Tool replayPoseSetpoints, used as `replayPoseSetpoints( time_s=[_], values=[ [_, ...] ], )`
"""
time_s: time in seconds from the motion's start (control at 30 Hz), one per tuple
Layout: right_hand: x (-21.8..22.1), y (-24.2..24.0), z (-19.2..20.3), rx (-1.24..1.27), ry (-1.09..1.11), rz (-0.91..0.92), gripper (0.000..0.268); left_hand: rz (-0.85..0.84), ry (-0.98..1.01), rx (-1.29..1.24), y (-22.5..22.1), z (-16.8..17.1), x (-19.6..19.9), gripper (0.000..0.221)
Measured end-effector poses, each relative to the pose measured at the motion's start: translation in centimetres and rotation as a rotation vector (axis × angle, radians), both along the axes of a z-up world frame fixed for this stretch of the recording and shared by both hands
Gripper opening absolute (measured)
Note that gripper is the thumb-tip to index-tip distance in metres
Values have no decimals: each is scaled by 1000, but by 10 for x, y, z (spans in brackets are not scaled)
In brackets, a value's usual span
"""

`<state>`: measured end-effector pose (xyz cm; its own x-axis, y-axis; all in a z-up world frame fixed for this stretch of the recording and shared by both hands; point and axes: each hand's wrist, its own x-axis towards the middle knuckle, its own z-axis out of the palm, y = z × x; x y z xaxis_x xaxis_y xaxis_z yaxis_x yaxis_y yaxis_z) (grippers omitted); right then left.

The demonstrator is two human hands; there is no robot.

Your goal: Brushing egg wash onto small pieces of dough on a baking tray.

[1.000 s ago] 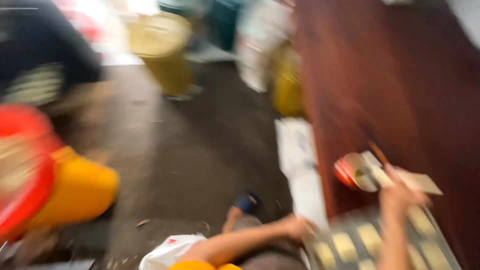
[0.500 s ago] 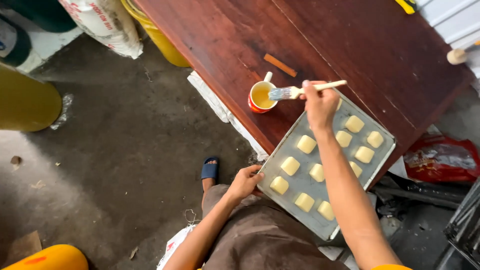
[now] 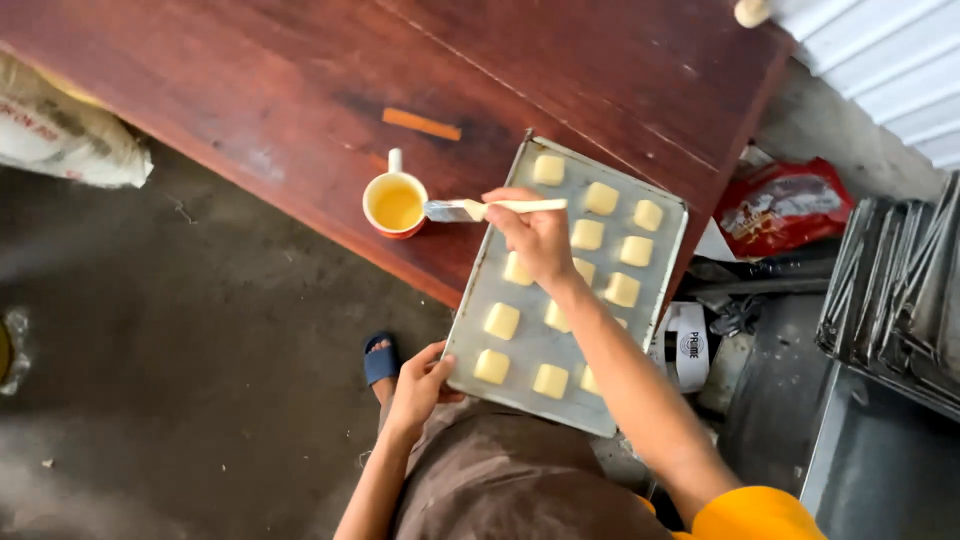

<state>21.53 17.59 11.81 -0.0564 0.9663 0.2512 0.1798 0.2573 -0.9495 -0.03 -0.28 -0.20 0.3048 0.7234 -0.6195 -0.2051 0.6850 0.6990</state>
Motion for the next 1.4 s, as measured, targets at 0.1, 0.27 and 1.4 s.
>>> replayPoseSetpoints(
  time_s=[0.1, 0.27, 1.4],
  values=[
    [38, 0, -8, -281, 321, -154, 19, 48, 51, -62, -1, 2, -2, 38],
    [156, 0, -23, -267, 585, -328, 20, 67, 101, -115, 0, 27, 5, 39],
    [-9, 40, 31, -224, 321, 42, 14, 104, 142, -43, 0, 22, 9, 41]
  ],
)
